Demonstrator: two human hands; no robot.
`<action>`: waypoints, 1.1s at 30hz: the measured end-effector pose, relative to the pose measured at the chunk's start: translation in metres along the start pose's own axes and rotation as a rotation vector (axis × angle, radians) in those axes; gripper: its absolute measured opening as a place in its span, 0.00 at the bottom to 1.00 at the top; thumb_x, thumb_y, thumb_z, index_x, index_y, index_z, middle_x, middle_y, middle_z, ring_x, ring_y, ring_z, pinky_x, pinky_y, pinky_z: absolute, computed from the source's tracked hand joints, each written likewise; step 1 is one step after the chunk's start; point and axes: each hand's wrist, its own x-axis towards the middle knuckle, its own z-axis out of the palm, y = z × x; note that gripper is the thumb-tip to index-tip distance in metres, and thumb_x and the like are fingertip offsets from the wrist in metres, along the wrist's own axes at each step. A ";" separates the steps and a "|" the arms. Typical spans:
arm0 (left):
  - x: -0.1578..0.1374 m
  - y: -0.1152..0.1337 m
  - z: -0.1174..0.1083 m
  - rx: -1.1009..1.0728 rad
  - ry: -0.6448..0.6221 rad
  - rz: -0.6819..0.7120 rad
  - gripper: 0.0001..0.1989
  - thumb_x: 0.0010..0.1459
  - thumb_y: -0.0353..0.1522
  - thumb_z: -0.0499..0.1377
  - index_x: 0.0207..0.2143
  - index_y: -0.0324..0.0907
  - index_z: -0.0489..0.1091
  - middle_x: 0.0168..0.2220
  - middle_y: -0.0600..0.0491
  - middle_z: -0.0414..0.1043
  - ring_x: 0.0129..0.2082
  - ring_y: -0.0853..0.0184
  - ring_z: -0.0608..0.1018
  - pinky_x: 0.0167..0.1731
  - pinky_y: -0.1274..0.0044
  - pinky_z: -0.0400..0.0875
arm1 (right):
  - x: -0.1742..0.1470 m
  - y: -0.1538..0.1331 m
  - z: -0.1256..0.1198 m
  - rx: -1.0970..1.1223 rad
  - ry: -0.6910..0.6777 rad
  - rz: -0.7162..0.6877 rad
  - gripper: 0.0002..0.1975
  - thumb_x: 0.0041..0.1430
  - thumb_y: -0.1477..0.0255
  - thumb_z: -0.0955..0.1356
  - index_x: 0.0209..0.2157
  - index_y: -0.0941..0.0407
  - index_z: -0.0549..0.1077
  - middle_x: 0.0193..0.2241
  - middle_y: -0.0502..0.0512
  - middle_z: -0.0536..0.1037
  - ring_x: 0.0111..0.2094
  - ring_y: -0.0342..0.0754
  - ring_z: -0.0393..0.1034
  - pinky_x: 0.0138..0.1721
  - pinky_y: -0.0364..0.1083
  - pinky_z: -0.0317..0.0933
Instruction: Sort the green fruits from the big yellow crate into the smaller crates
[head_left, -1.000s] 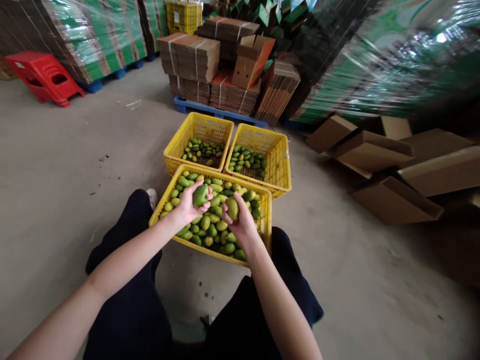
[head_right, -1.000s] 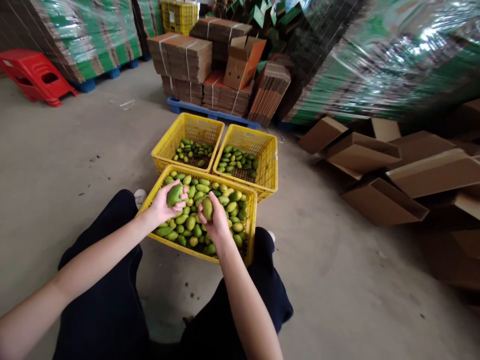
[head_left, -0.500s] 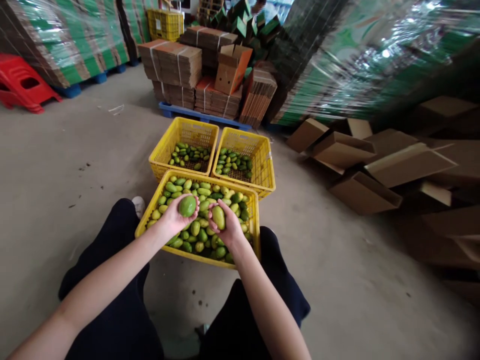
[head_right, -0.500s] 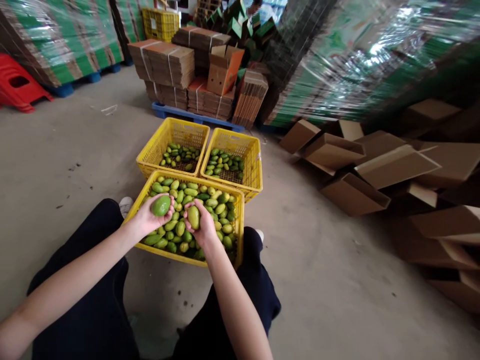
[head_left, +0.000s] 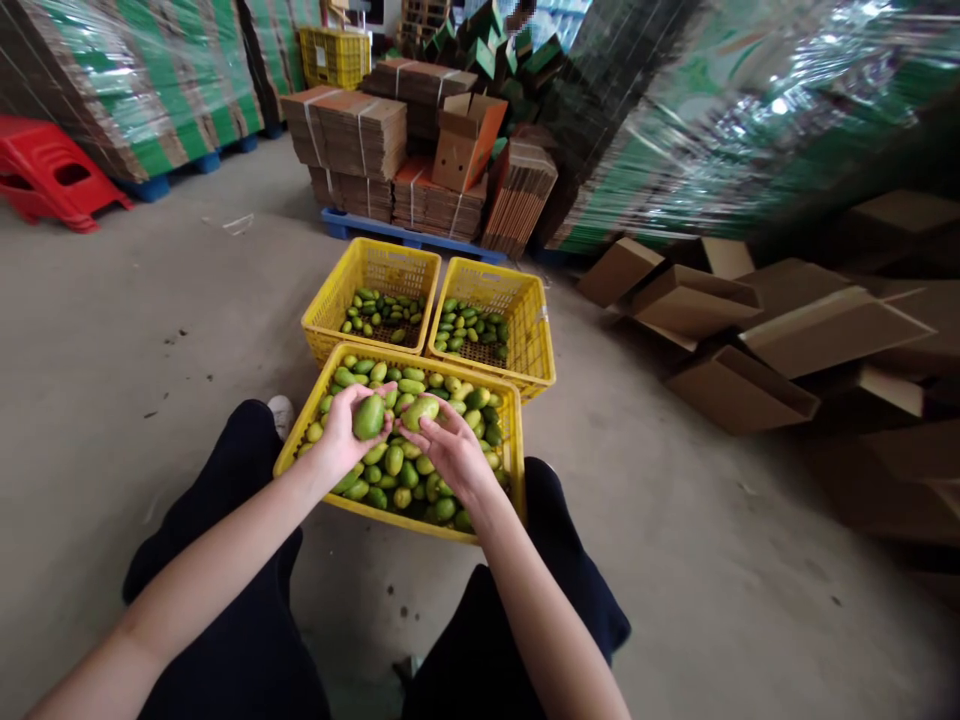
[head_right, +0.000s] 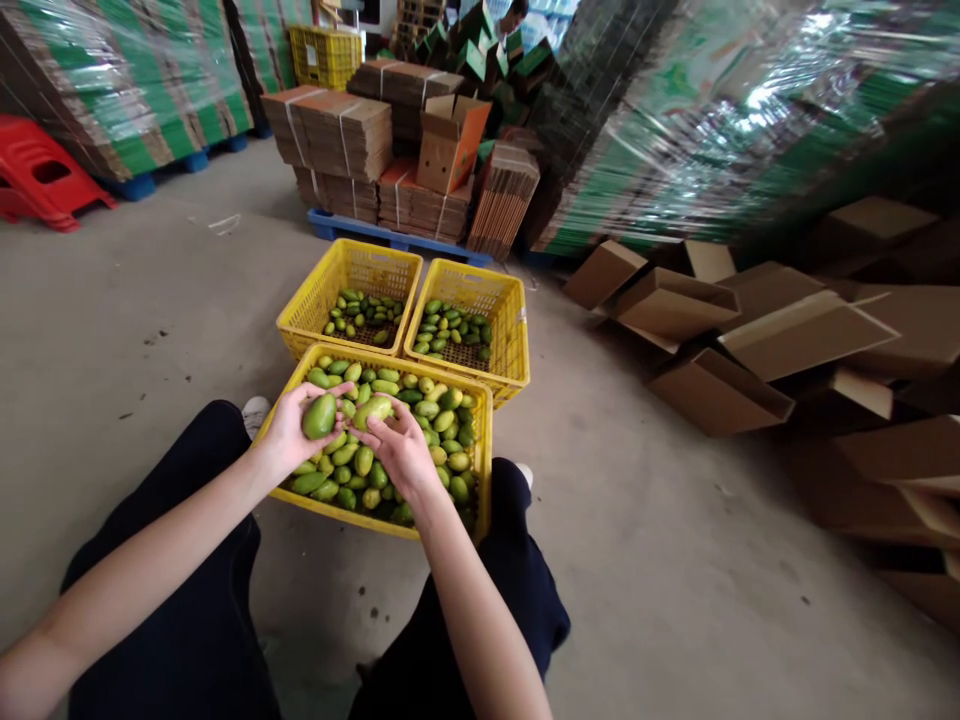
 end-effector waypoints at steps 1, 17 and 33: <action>0.001 0.000 0.000 0.014 0.028 0.009 0.12 0.57 0.29 0.50 0.37 0.37 0.73 0.21 0.53 0.69 0.18 0.71 0.72 0.19 0.81 0.71 | 0.000 0.000 0.000 -0.016 0.015 -0.009 0.24 0.41 0.68 0.79 0.41 0.52 0.72 0.33 0.51 0.80 0.35 0.50 0.78 0.42 0.52 0.72; 0.010 -0.003 0.000 -0.147 -0.037 -0.042 0.09 0.63 0.25 0.53 0.30 0.36 0.71 0.25 0.51 0.75 0.22 0.73 0.77 0.22 0.84 0.73 | 0.008 -0.006 -0.010 0.067 -0.013 0.176 0.11 0.47 0.64 0.74 0.28 0.57 0.75 0.20 0.49 0.73 0.19 0.40 0.63 0.18 0.40 0.57; 0.010 -0.009 0.001 -0.254 0.040 0.027 0.04 0.60 0.27 0.58 0.31 0.37 0.69 0.24 0.53 0.70 0.23 0.73 0.75 0.23 0.85 0.74 | 0.007 -0.004 -0.007 0.117 0.061 0.135 0.17 0.53 0.58 0.71 0.23 0.56 0.69 0.14 0.43 0.66 0.09 0.32 0.45 0.11 0.38 0.40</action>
